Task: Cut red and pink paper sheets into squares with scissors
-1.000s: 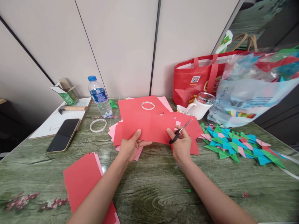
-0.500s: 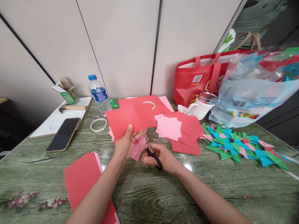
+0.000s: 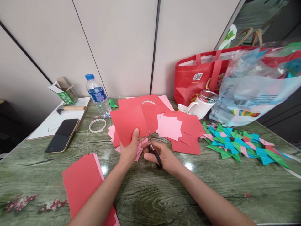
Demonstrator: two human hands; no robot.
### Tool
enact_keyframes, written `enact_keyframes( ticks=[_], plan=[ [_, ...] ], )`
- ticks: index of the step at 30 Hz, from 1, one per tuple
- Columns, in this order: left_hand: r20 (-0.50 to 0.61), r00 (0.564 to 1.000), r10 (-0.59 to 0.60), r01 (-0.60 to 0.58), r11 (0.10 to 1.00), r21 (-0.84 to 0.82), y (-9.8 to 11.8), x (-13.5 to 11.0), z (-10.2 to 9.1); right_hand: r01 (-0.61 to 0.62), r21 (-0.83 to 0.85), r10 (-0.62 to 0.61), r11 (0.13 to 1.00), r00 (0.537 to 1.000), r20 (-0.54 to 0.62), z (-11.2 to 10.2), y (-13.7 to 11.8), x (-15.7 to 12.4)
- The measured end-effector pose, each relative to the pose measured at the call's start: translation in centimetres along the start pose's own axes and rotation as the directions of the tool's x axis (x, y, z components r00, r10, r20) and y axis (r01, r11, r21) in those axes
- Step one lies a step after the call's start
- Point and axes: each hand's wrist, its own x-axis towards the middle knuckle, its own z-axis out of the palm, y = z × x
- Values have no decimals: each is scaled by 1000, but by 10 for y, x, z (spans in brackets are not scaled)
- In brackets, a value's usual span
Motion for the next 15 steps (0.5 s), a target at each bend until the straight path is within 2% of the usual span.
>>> enact_keyframes(
  ticks=[8,15],
  plan=[
    [-58,998,39,-32,992,123,1,-6,3,10,20,-10,1000,1000,-26,0,-2,1],
    [-80,996,41,-30,990,140,-2,-6,3,46,-18,-46,999,999,-28,-1,-1,1]
  ],
)
